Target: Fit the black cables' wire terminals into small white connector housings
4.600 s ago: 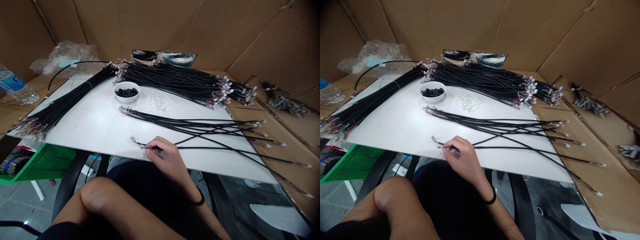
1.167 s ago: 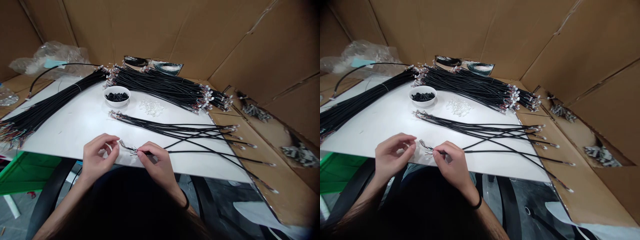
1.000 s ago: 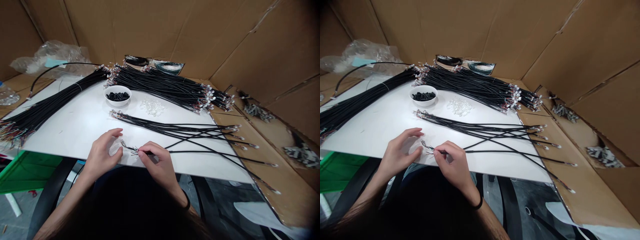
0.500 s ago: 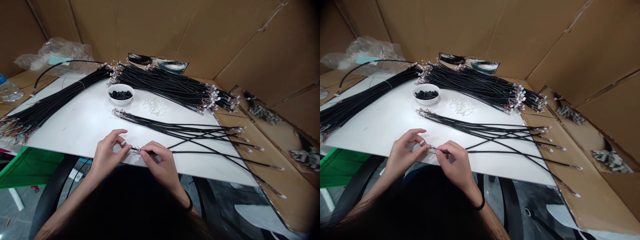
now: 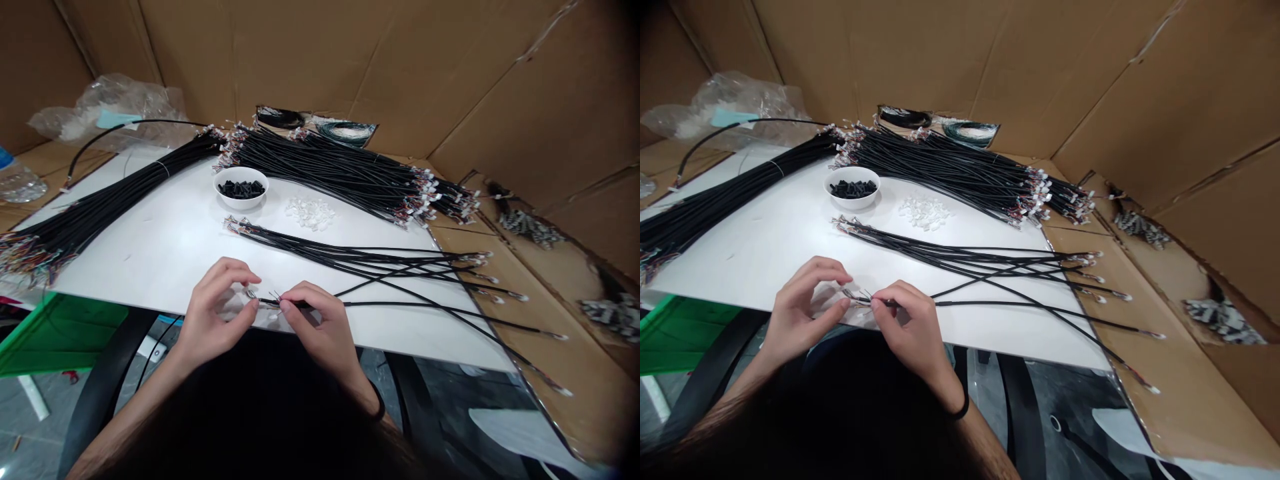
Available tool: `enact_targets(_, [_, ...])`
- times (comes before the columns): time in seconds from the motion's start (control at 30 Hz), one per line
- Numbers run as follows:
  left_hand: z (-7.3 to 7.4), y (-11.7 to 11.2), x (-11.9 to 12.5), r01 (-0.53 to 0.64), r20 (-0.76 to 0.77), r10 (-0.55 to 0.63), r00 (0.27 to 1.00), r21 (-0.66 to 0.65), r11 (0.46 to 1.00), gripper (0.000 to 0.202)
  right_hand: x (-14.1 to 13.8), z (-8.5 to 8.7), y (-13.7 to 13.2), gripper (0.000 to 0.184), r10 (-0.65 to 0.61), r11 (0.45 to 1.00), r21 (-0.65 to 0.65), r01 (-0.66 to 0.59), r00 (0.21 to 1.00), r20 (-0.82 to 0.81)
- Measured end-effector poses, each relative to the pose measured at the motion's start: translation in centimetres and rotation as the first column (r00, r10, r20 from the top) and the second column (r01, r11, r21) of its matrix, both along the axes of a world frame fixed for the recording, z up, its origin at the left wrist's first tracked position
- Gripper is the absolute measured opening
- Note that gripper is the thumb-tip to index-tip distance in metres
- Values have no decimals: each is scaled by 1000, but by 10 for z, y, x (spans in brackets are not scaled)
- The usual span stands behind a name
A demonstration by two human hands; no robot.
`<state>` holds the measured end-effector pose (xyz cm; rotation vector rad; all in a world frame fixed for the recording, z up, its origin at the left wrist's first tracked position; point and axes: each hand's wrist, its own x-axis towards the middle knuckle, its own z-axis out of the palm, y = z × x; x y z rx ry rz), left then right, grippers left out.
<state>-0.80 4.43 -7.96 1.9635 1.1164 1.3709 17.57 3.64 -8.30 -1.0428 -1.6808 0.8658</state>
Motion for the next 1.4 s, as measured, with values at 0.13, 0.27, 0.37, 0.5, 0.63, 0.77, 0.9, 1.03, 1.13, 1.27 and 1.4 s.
enact_targets(0.13, [0,-2,0,92,32,-93,995,25,995,21,0,1,0,11,-6,1000,4,6,1000,-14])
enact_targets(0.27, [-3,-1,-1,125,9,-125,992,34,992,18,0,1,0,10,-2,1000,10,2,1000,-20])
enact_targets(0.37, [-4,-1,-1,131,-16,-131,991,-5,991,13,0,0,0,10,2,1000,10,-2,1000,-20])
enact_targets(0.5, [-3,-2,-1,122,1,-122,992,-33,992,10,1,0,1,10,7,1000,11,-7,1000,-14])
enact_targets(0.63, [-2,-1,-2,140,33,-139,990,-20,990,11,1,1,2,11,1,1000,13,-1,1000,-6])
enact_targets(0.77, [-2,1,-3,144,63,-142,988,-27,989,11,1,1,0,12,5,1000,0,-5,1000,-2])
enact_targets(0.9, [-3,0,-2,144,78,-142,987,-19,989,10,0,2,0,13,1,1000,1,-1,1000,3])
enact_targets(1.03, [-4,1,-2,143,74,-141,987,-17,990,10,1,2,1,13,2,1000,6,-2,1000,8])
enact_targets(1.13, [-4,1,-2,138,70,-137,988,-5,990,11,2,2,1,12,1,1000,6,-1,1000,4])
enact_targets(1.27, [-5,3,-2,128,61,-128,990,4,992,11,2,2,1,12,-2,1000,14,2,1000,0])
enact_targets(1.4, [-4,3,-2,130,67,-130,989,1,992,10,1,1,1,12,0,1000,13,0,1000,3])
